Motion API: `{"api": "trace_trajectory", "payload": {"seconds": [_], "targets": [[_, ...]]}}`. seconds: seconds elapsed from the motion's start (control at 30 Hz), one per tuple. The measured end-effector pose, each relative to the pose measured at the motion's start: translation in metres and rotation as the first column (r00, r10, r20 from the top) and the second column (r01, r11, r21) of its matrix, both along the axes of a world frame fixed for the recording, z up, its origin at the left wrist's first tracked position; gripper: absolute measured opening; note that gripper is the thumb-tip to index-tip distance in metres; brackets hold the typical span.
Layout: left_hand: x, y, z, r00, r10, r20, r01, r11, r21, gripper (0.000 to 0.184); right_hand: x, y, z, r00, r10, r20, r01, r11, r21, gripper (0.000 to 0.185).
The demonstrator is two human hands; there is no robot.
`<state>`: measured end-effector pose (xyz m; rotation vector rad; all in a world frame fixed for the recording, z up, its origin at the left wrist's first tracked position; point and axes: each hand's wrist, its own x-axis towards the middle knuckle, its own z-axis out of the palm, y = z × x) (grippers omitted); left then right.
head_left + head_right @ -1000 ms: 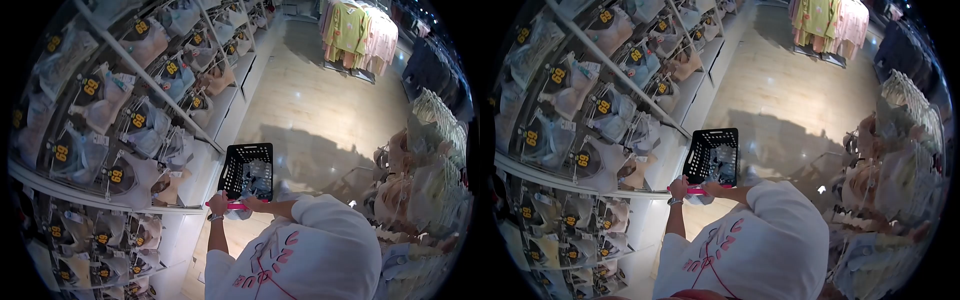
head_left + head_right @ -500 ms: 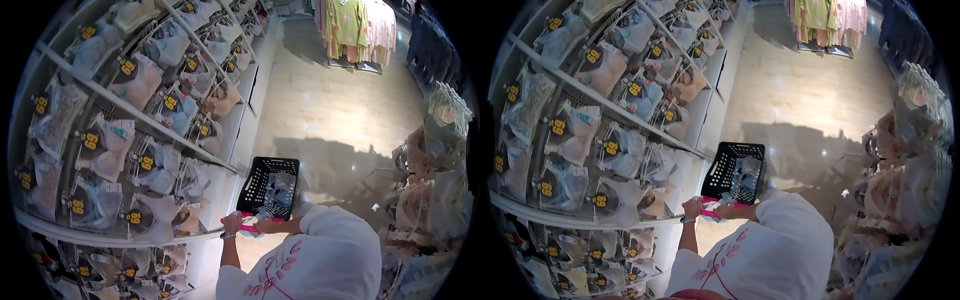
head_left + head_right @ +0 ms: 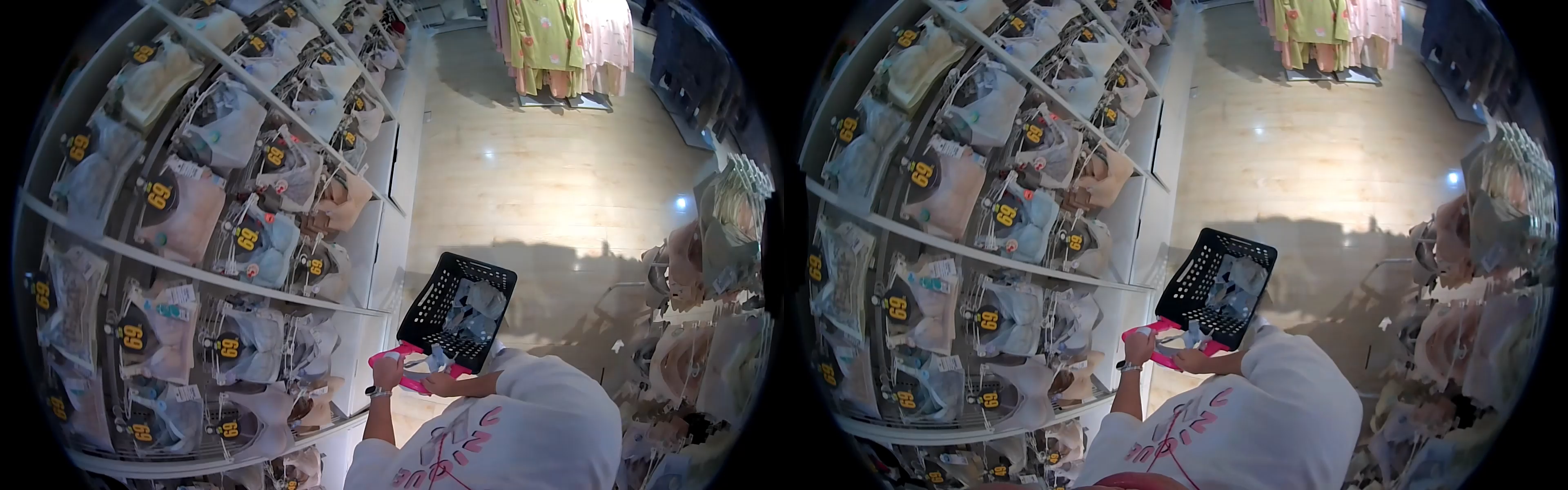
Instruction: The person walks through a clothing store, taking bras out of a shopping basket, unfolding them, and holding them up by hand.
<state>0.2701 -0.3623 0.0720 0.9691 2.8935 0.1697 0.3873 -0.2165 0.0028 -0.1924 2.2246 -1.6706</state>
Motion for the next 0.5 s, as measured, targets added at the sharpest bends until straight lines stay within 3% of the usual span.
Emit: {"api": "trace_trajectory", "payload": {"seconds": [0.07,0.17,0.27,0.37,0.47,0.5], "targets": [[-0.019,0.026,-0.002,0.999,-0.004,0.040,0.006,0.999,-0.045,0.042,-0.012,0.023,-0.004,0.996,-0.084,-0.031,0.084,0.996,0.018,0.049],[-0.040,0.082,0.007,0.999,-0.003,0.036,0.001,0.998,0.055,0.041,-0.030,0.070,0.002,0.981,-0.174,0.083,0.168,0.983,0.068,0.052],[-0.065,0.128,-0.004,0.998,0.018,0.062,-0.023,0.996,0.081,0.038,-0.044,0.128,0.031,0.952,-0.300,0.056,0.296,0.953,0.067,0.054],[-0.087,0.182,-0.009,0.992,0.039,0.117,-0.054,0.991,0.126,0.040,-0.061,0.166,0.013,0.849,-0.526,-0.044,0.527,0.844,0.100,0.051],[-0.104,0.233,-0.001,0.987,0.063,0.149,-0.092,0.975,0.202,0.046,-0.090,0.213,0.005,0.756,-0.651,0.069,0.651,0.759,0.026,0.048],[-0.109,0.249,0.002,0.986,0.071,0.153,-0.102,0.973,0.206,0.046,-0.100,0.229,0.005,0.751,-0.660,0.030,0.659,0.752,0.023,0.047]]}}
